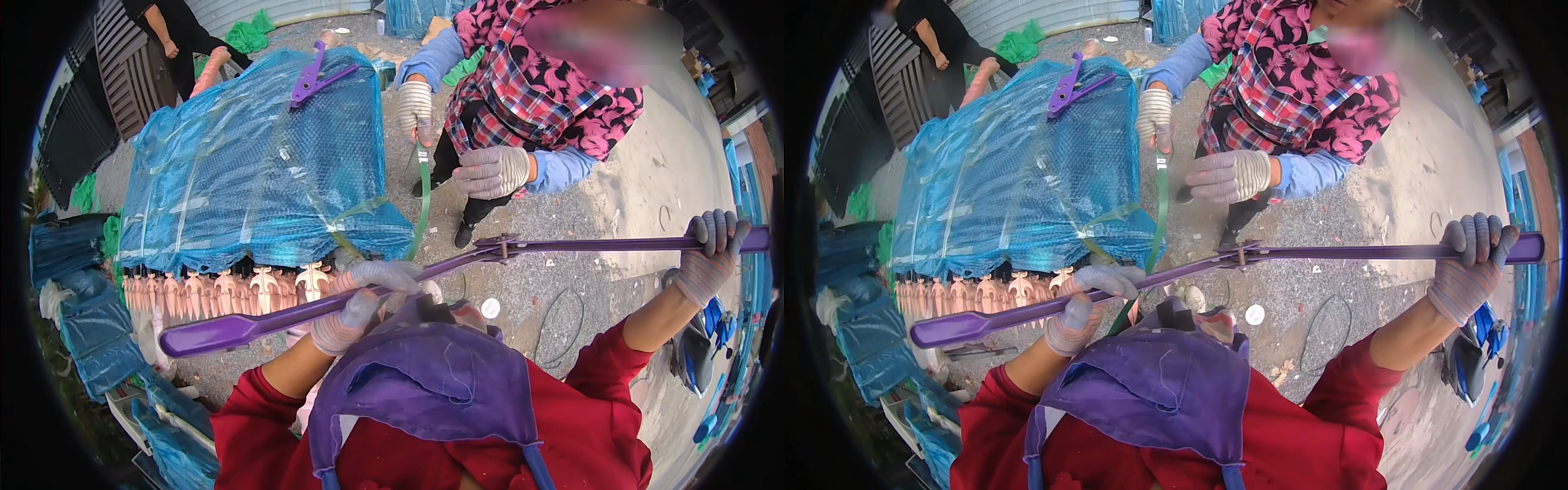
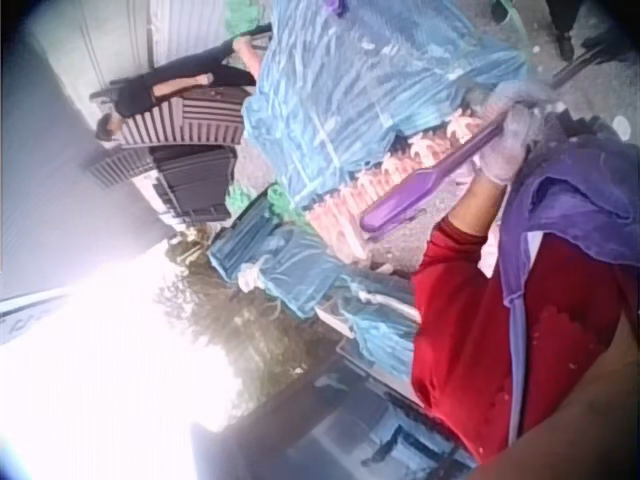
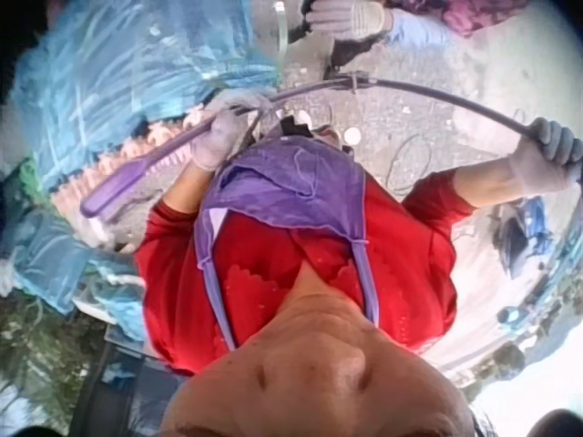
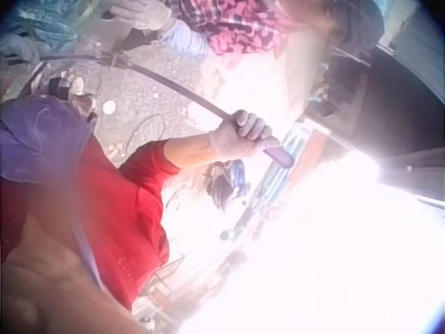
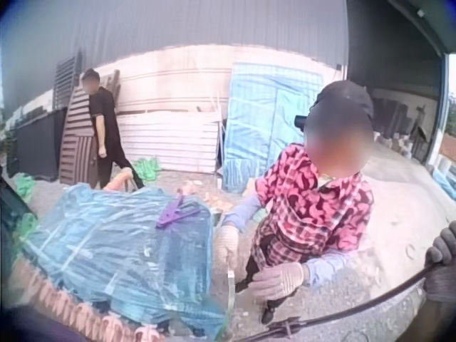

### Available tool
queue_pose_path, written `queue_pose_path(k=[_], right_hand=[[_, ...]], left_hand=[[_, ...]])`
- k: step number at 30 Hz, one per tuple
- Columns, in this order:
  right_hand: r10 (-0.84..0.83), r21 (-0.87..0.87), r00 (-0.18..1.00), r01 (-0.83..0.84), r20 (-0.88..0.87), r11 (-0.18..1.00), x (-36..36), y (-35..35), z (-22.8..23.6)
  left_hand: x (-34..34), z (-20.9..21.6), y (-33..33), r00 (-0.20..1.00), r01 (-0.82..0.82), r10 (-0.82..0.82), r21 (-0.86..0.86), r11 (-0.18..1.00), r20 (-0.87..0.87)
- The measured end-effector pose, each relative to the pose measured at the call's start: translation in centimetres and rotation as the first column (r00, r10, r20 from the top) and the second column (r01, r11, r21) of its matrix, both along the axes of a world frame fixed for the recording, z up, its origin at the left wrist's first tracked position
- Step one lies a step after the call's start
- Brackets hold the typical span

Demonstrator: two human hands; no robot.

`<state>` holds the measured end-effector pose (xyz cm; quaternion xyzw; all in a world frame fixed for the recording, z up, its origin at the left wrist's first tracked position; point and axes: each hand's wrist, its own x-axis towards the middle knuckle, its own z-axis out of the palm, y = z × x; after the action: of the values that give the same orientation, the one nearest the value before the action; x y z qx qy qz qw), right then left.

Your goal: The person measures and cuts green straps, then uses a purple manual strapping tool to tighten and seal the straps around a large blue bundle. Another person assists by holding the bundle and handing over tools.

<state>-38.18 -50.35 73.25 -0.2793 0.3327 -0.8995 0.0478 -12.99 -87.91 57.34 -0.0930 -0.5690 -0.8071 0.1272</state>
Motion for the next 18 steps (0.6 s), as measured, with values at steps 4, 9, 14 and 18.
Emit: queue_pose_path(k=[4, 9, 14, 18], right_hand=[[0.001, -0.078, 1.000, 0.001, 0.023, 0.997, -1.0, 1.6, 0.7], [0.015, -0.228, 0.996, 0.006, 0.090, 0.974, -2.7, 2.8, 1.0], [0.127, -0.412, 0.979, -0.050, 0.162, 0.910, -4.3, 2.5, 0.3], [0.167, -0.407, 0.974, -0.092, 0.152, 0.909, -6.8, 1.0, 1.3]], left_hand=[[-2.1, 4.9, -2.8, 0.918, -0.235, 0.365, 0.532, 0.814, -0.154], [-0.6, 7.1, -8.8, 0.877, -0.185, 0.427, 0.667, 0.722, -0.220], [1.3, 7.2, -11.7, 0.761, -0.312, 0.642, 0.816, 0.487, -0.092], [1.3, 7.0, -13.0, 0.693, -0.346, 0.717, 0.843, 0.412, -0.066]])
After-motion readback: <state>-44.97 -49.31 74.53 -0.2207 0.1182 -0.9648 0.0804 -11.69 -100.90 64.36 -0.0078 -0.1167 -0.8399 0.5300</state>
